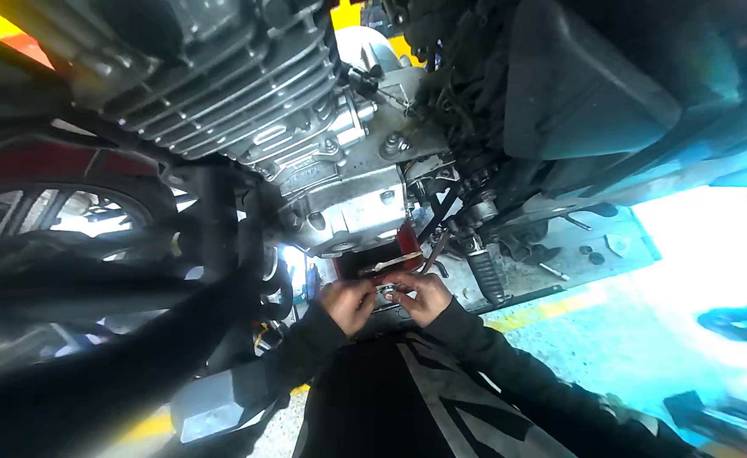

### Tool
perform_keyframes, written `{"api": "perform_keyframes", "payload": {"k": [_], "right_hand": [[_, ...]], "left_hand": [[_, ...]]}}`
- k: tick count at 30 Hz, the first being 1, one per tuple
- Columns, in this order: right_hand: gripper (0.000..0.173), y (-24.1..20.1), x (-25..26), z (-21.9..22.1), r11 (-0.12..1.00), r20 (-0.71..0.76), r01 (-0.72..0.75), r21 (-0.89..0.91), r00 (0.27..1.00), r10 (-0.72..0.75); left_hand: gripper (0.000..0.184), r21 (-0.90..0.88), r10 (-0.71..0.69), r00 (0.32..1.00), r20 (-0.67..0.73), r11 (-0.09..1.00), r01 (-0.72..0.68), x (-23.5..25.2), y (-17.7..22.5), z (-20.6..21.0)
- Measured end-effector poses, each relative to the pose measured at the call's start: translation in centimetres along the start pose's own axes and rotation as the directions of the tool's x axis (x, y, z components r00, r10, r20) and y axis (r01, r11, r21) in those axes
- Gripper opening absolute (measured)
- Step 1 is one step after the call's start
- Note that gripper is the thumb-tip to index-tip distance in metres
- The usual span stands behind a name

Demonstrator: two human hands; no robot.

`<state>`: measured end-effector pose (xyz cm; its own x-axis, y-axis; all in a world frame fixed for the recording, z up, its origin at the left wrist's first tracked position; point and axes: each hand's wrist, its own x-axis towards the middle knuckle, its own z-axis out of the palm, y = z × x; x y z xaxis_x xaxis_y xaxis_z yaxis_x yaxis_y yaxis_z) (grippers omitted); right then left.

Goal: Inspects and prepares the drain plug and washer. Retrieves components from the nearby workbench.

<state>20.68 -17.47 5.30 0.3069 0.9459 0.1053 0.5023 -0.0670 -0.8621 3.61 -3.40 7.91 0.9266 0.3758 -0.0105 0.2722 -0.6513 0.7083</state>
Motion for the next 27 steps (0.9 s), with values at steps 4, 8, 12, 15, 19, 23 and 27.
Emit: {"api": "perform_keyframes", "payload": {"k": [4, 8, 12, 15, 19, 23, 27], "right_hand": [[0.023, -1.2, 0.0, 0.8, 0.995, -0.148, -0.062, -0.08, 0.988, 0.049], [0.022, -1.3, -0.8, 0.1, 0.997, -0.092, -0.021, -0.075, 0.996, 0.014], [0.019, -0.6, -1.0, -0.6, 0.998, 0.031, 0.067, -0.013, 0.997, -0.066], [0.02, -0.3, -0.3, -1.5, 0.993, 0.079, 0.074, 0.091, 0.994, -0.081], [0.02, -0.5, 0.1, -1.9, 0.983, 0.102, 0.083, 0.162, 0.99, -0.1], [0.019, -0.8, 0.2, -1.8, 0.972, 0.116, 0.151, 0.18, 0.978, -0.173], [0.02, -1.3, -0.3, -1.7, 0.98, 0.104, 0.153, 0.125, 0.981, -0.166]], "left_hand": [[0.019, 0.274, -0.05, 0.947, -0.319, 0.951, 0.142, -0.8, 2.3, 2.9], [0.016, -0.119, 0.024, 0.999, -0.03, 0.993, -0.027, 0.2, 0.5, -0.2], [0.015, -0.285, 0.123, 0.983, 0.135, 0.955, -0.08, 0.8, -0.7, -1.6], [0.015, -0.433, 0.114, 0.983, 0.146, 0.901, -0.04, 1.2, -1.3, -1.2], [0.014, -0.559, 0.097, 0.983, 0.157, 0.829, 0.008, 1.3, -1.5, -1.3], [0.013, -0.628, 0.066, 0.975, 0.213, 0.774, 0.084, 0.7, -1.4, -1.6], [0.012, -0.49, 0.103, 0.987, 0.127, 0.871, -0.028, 0.0, -0.8, -1.8]]}}
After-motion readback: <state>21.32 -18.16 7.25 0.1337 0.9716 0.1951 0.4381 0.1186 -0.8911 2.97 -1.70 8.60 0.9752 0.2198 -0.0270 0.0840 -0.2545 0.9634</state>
